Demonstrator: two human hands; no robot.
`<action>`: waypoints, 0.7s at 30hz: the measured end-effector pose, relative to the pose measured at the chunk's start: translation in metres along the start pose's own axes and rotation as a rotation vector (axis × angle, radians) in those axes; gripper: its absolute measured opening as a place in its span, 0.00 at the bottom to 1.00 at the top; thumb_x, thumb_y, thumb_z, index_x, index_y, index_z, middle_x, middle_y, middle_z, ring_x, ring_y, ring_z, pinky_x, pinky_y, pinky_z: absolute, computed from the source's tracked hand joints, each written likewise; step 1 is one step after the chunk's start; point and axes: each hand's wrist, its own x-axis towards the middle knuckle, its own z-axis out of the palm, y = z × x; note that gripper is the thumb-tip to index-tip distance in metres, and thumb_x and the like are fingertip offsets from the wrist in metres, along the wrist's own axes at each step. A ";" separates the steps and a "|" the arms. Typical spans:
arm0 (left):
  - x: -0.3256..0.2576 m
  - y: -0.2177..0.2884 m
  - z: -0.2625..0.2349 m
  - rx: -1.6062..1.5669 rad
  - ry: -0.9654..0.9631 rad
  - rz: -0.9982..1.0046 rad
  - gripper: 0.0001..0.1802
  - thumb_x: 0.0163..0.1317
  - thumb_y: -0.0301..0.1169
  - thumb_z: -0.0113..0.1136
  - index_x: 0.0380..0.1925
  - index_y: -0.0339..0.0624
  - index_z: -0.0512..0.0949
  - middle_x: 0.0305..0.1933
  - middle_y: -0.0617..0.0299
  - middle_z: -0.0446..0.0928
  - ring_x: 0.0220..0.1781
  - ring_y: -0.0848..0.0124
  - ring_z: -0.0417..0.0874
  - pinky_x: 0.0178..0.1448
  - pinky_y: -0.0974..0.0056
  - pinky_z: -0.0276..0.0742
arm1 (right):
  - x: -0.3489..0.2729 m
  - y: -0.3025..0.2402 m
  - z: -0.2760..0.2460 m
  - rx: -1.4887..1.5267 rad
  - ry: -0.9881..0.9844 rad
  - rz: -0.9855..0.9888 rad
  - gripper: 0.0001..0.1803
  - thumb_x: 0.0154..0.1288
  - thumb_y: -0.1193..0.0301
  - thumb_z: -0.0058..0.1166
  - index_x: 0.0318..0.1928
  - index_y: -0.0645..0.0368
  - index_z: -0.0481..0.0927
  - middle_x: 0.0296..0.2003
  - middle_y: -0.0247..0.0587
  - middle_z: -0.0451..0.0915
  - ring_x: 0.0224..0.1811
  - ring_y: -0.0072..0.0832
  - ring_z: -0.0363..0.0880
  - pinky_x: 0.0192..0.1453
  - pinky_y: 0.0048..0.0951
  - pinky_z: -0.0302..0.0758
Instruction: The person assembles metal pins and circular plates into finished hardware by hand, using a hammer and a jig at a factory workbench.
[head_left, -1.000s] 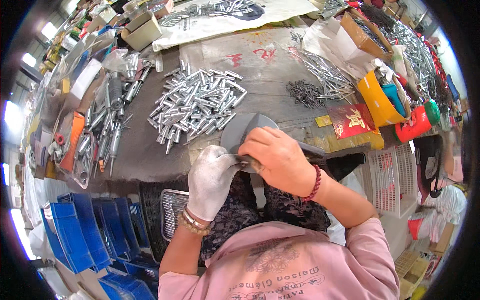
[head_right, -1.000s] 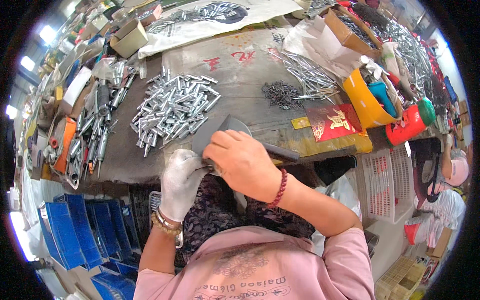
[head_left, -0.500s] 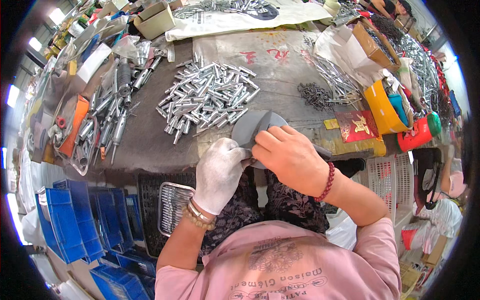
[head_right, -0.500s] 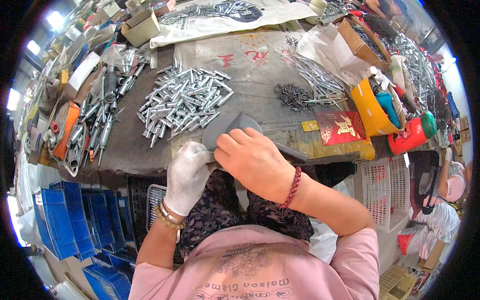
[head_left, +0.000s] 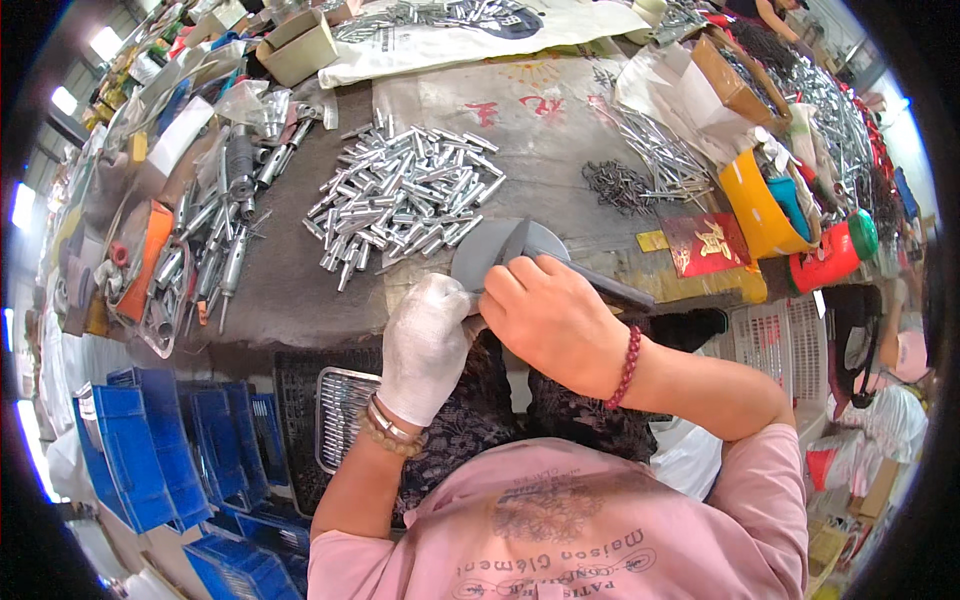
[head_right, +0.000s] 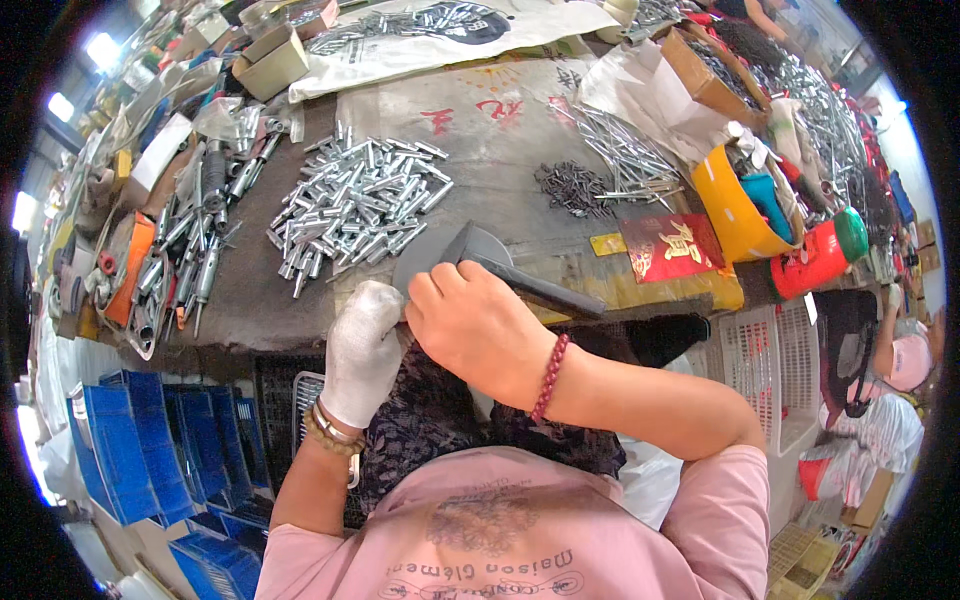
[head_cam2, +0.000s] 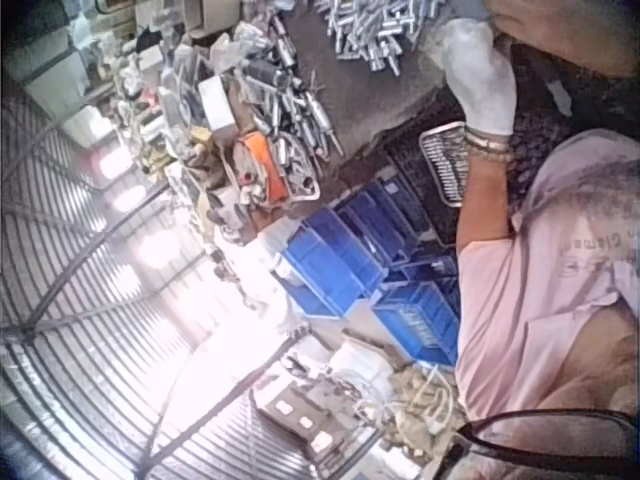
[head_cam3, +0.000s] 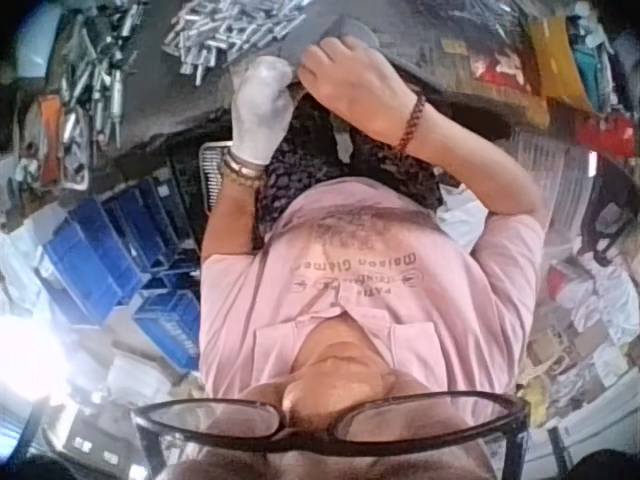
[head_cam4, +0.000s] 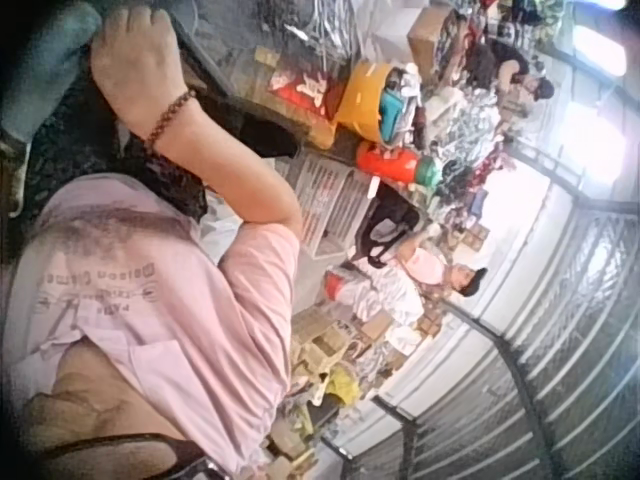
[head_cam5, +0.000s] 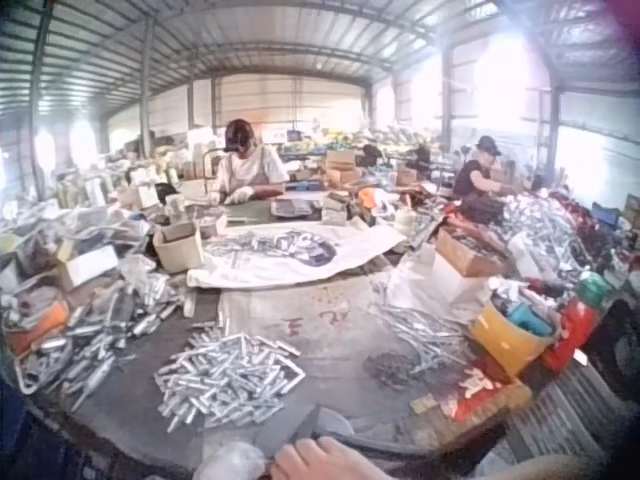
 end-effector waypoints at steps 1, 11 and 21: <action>0.000 -0.001 0.000 0.021 0.010 0.019 0.11 0.51 0.23 0.78 0.35 0.43 0.87 0.36 0.56 0.82 0.43 0.51 0.84 0.49 0.50 0.82 | 0.000 0.001 -0.001 0.026 -0.027 0.020 0.05 0.60 0.71 0.62 0.37 0.54 0.84 0.39 0.36 0.76 0.45 0.34 0.80 0.51 0.36 0.79; -0.001 0.004 -0.002 -0.053 -0.017 -0.019 0.09 0.54 0.25 0.79 0.36 0.42 0.89 0.37 0.56 0.82 0.43 0.53 0.85 0.48 0.51 0.81 | -0.057 0.038 -0.009 0.208 0.025 0.426 0.26 0.59 0.76 0.68 0.60 0.56 0.85 0.45 0.44 0.82 0.52 0.46 0.84 0.59 0.45 0.81; 0.000 0.004 -0.002 -0.031 -0.035 -0.034 0.09 0.55 0.26 0.79 0.36 0.42 0.89 0.36 0.57 0.82 0.43 0.53 0.85 0.48 0.51 0.82 | -0.073 0.016 -0.033 0.349 0.243 0.352 0.38 0.58 0.82 0.67 0.71 0.48 0.85 0.43 0.43 0.78 0.38 0.40 0.86 0.41 0.39 0.84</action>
